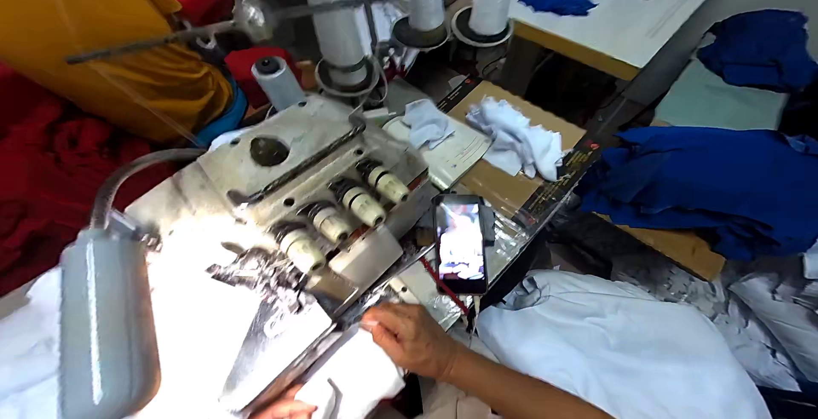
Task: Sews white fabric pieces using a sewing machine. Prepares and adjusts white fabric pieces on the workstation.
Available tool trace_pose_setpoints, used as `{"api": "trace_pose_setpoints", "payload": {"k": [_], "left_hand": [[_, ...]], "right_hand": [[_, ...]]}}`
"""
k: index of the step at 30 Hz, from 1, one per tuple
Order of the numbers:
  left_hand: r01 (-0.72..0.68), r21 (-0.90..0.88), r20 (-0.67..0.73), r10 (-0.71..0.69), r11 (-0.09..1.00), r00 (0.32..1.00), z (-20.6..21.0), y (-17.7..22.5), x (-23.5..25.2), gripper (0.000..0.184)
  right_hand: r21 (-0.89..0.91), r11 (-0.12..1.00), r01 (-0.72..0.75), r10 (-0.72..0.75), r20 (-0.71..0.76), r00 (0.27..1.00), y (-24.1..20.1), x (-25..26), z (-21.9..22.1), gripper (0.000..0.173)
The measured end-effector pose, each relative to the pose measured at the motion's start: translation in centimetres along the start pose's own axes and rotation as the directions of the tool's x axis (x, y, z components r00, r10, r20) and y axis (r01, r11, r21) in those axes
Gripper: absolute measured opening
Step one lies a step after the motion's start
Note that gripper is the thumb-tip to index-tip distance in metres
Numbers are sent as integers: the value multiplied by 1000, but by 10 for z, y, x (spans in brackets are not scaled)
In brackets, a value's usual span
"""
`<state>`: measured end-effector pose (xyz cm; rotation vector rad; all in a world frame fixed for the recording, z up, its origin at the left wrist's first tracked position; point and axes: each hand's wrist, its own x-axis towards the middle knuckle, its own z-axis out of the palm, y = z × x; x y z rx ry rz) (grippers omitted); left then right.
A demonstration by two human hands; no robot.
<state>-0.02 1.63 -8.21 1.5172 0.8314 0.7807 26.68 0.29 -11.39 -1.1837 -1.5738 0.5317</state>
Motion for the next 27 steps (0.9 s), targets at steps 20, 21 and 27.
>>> {"api": "trace_pose_setpoints", "payload": {"k": [20, 21, 27], "left_hand": [[15, 206, -231, 33, 979, 972, 70, 90, 13, 9], [101, 227, -280, -34, 969, 959, 70, 80, 16, 9], [175, 212, -411, -75, 961, 909, 71, 65, 18, 7]], "right_hand": [[455, 543, -705, 578, 406, 708, -74, 6, -14, 7], [461, 534, -709, 573, 419, 704, -73, 5, -12, 11], [447, 485, -752, 583, 475, 659, -72, 8, -15, 12]]}}
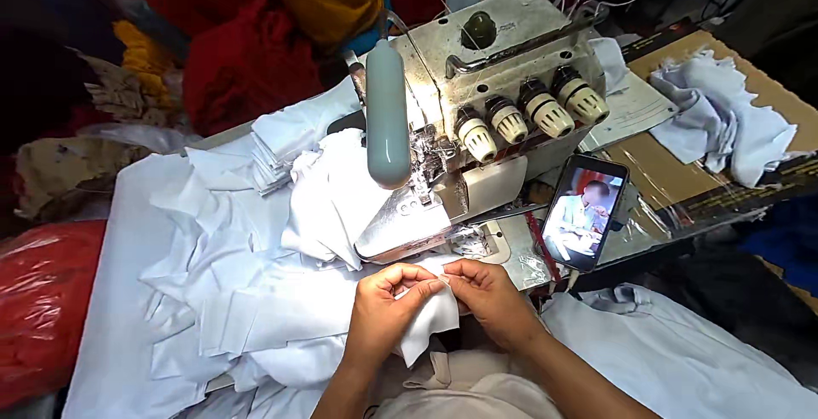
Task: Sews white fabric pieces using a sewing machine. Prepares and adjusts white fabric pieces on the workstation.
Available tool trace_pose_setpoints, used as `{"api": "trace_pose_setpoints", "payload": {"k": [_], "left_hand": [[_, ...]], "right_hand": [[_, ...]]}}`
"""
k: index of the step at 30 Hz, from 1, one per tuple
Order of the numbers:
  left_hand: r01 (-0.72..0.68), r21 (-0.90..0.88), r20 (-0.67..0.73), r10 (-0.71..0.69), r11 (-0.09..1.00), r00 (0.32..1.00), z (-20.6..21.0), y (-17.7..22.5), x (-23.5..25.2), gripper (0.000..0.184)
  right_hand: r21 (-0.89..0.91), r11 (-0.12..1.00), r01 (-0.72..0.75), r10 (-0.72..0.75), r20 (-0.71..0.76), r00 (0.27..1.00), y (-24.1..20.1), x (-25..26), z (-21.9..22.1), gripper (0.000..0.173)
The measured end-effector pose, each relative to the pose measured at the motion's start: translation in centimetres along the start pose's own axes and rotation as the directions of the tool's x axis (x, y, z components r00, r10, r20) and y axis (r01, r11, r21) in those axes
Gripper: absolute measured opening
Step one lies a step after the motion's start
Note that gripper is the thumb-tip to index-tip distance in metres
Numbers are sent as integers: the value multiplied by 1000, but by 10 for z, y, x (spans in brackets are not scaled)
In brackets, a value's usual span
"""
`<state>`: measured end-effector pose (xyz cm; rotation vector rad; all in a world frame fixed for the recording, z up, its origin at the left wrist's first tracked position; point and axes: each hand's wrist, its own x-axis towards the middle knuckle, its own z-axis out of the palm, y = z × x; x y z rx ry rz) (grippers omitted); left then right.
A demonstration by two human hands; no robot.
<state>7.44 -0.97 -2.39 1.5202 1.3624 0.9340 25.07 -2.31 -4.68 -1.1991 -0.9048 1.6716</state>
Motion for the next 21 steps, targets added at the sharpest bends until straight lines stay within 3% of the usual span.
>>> {"api": "trace_pose_setpoints", "payload": {"k": [4, 7, 11, 21], "left_hand": [[15, 53, -33, -13, 998, 999, -2, -5, 2, 12], [-79, 107, -26, 82, 991, 996, -1, -11, 0, 26], [-220, 117, -26, 225, 968, 974, -1, -10, -2, 9], [-126, 127, -47, 133, 984, 990, 1, -13, 2, 6]], "right_hand": [[8, 999, -32, 32, 26, 999, -2, 1, -1, 12], [7, 999, -35, 35, 24, 999, -1, 1, -3, 12], [14, 999, -47, 47, 14, 999, -2, 2, -4, 8], [-5, 996, -87, 87, 62, 994, -4, 1, -6, 10]]}}
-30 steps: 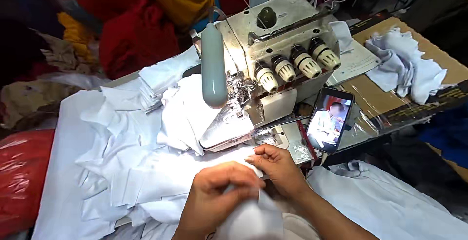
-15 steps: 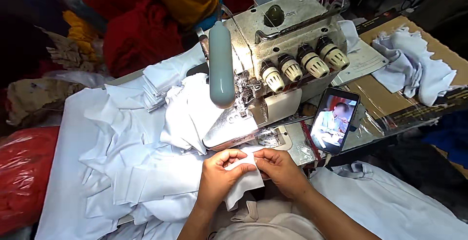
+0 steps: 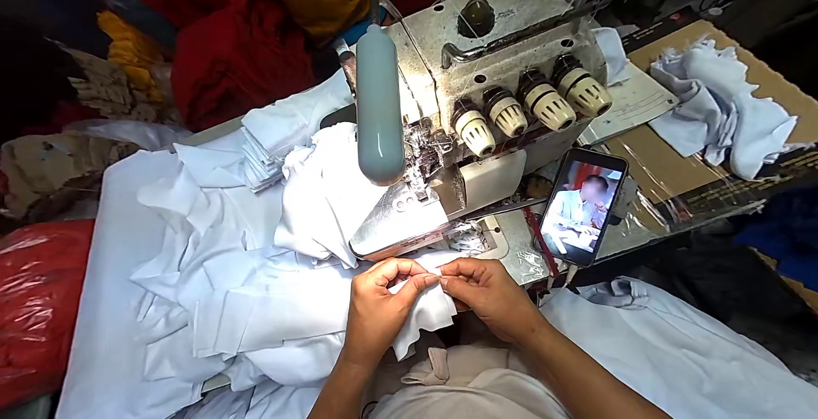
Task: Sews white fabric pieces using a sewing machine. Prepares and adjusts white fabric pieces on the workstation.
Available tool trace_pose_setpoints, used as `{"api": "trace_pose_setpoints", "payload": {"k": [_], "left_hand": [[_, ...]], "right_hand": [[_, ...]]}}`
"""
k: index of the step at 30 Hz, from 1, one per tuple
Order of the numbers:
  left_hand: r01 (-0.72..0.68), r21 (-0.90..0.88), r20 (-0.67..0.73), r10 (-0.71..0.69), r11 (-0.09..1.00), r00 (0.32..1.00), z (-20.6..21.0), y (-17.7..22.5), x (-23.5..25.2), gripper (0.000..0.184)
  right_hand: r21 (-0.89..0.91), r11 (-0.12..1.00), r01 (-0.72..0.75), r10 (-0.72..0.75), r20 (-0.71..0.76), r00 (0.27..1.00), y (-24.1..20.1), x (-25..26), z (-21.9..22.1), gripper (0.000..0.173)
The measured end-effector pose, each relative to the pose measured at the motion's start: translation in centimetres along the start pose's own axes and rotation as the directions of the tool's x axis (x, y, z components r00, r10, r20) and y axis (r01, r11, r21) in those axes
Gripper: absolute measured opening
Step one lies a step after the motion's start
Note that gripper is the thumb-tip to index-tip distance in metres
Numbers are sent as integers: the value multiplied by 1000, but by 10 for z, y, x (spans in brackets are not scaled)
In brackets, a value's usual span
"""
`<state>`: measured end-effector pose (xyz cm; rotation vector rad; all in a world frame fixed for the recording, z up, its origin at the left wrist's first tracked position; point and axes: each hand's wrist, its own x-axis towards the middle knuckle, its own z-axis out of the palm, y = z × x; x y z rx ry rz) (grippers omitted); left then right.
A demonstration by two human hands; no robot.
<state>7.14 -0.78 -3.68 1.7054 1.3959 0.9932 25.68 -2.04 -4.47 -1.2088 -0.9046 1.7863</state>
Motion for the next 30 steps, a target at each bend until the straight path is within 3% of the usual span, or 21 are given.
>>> {"api": "trace_pose_setpoints", "payload": {"k": [5, 11, 21, 27, 29, 30], "left_hand": [[185, -225, 113, -163, 957, 980, -4, 12, 0, 6], [117, -89, 33, -115, 989, 993, 3, 3, 0, 4], [152, -68, 22, -151, 986, 988, 4, 2, 0, 5], [126, -60, -23, -127, 990, 992, 9, 0, 2, 8], [155, -146, 85, -143, 977, 986, 2, 0, 4, 8], [177, -199, 221, -132, 964, 966, -10, 0, 6, 9]], "right_hand": [[-16, 1000, -7, 7, -1, 1000, 1, 1, -1, 9], [-33, 999, 1, 0, 32, 999, 1, 1, -3, 10], [-56, 998, 16, -13, 56, 998, 5, 5, -6, 13], [-97, 985, 145, -136, 92, 986, 2, 0, -6, 16], [-115, 976, 183, -177, 60, 982, 8, -1, 1, 21], [-117, 970, 213, -209, 43, 977, 8, -1, 3, 18]]}}
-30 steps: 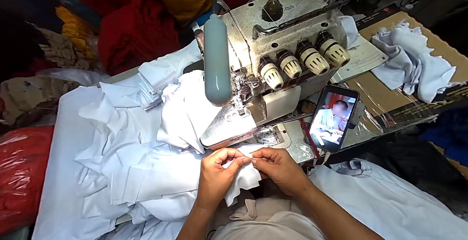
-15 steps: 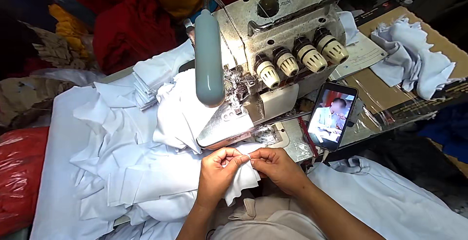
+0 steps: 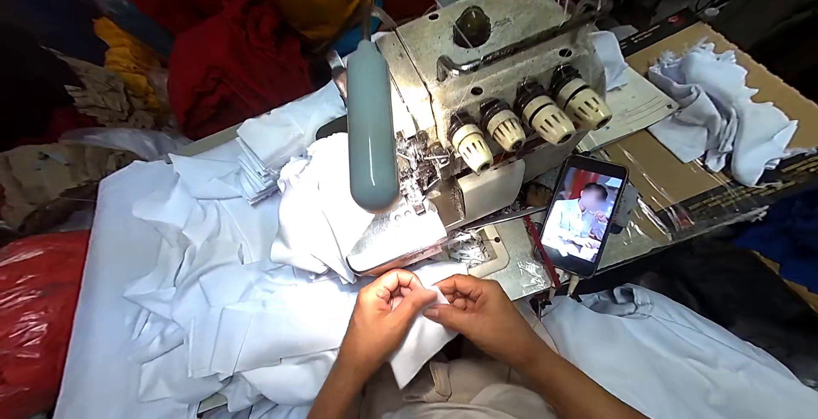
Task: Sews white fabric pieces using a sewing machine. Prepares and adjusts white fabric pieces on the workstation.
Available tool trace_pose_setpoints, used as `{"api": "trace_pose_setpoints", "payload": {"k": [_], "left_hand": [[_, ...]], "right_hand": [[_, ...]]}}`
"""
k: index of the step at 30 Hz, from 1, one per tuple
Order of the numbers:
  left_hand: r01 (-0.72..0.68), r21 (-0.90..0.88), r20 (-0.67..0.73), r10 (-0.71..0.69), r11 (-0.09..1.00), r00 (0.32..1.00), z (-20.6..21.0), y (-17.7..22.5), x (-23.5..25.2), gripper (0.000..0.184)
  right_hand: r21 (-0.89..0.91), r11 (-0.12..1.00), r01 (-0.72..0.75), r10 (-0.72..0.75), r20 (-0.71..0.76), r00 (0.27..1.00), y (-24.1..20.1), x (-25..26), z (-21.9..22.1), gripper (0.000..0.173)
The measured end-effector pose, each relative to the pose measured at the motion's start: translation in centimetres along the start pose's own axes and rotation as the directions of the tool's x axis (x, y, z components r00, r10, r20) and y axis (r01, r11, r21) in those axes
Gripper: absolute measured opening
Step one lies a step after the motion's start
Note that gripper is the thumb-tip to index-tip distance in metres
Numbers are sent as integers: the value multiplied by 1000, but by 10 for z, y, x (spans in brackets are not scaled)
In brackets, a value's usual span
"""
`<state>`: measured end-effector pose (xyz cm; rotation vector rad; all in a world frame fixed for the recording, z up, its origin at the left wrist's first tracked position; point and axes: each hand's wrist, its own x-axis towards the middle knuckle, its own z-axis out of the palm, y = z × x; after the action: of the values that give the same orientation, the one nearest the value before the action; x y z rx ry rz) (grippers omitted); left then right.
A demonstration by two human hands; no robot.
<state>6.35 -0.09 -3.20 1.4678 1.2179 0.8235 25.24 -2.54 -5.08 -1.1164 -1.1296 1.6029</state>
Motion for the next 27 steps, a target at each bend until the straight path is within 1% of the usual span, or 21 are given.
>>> {"api": "trace_pose_setpoints", "payload": {"k": [1, 2, 3, 4, 5, 6, 7, 8, 9, 10, 11, 12, 13, 14, 16, 21, 22, 23, 24, 26, 27], "left_hand": [[10, -40, 189, -3, 999, 982, -18, 4, 0, 16], [4, -39, 377, 11, 999, 926, -40, 9, 1, 31], [-17, -12, 520, 20, 1000, 854, -65, 16, 3, 47], [-56, 36, 590, 24, 998, 807, -88, 25, 4, 55], [-107, 107, 573, 27, 988, 819, -108, 35, 4, 54], [-163, 216, 462, 46, 963, 885, -122, 45, 3, 48], [-210, 368, 268, 113, 906, 957, -128, 53, 2, 41], [-232, 555, 67, 235, 799, 970, -127, 59, 4, 40], [-240, 716, -45, 386, 656, 921, -118, 63, 7, 42], [-277, 788, -51, 506, 550, 861, -103, 67, 8, 44], [-340, 794, -8, 569, 503, 822, -83, 67, 6, 39], [-411, 770, 44, 603, 488, 797, -61, 61, 3, 32], [-484, 727, 101, 622, 486, 776, -41, 52, 2, 32], [-526, 700, 146, 624, 483, 768, -26, 41, 2, 38], [-527, 713, 155, 629, 463, 762, -12, 21, 4, 46], [-461, 774, 115, 619, 435, 777, -14, 22, 12, 50], [-461, 776, 117, 620, 431, 776, -15, 23, 14, 49], [-465, 775, 121, 621, 428, 774, -16, 23, 14, 50], [-470, 774, 129, 621, 424, 773, -17, 23, 14, 50], [-479, 767, 132, 625, 427, 769, -18, 21, 14, 50], [-481, 763, 130, 626, 432, 769, -18, 20, 14, 50]], "right_hand": [[12, 999, 42, -42, -13, 999, -4, 0, 0, 14], [38, 994, 98, -97, -30, 995, -11, 1, 0, 10], [62, 986, 156, -153, -57, 987, -20, 3, -1, 9], [75, 974, 213, -206, -93, 974, -27, 6, -3, 10], [86, 963, 254, -241, -138, 961, -34, 9, -3, 11], [92, 958, 272, -252, -185, 950, -40, 13, -3, 11], [105, 957, 269, -240, -229, 943, -44, 17, 0, 10], [139, 958, 250, -208, -263, 942, -47, 21, 3, 9], [185, 960, 212, -154, -286, 946, -49, 24, 6, 11], [225, 959, 170, -99, -294, 951, -50, 27, 9, 15], [251, 958, 137, -58, -298, 953, -51, 29, 11, 18], [259, 959, 116, -32, -305, 952, -53, 31, 12, 21], [253, 963, 94, -12, -309, 951, -54, 31, 13, 22], [240, 968, 72, 7, -312, 950, -56, 32, 12, 22], [193, 980, 38, 26, -317, 948, -61, 34, 10, 21], [-30, 999, -17, 7, -325, 946, -70, 45, 6, 13], [-61, 998, 22, -40, -321, 946, -67, 46, 5, 12], [-116, 987, 107, -139, -317, 938, -59, 45, 4, 8], [-210, 948, 238, -295, -306, 905, -48, 43, 2, 3], [-396, 767, 505, -614, -223, 757, -28, 41, -4, 14], [-460, 676, 575, -700, -158, 696, -24, 38, -6, 17]]}}
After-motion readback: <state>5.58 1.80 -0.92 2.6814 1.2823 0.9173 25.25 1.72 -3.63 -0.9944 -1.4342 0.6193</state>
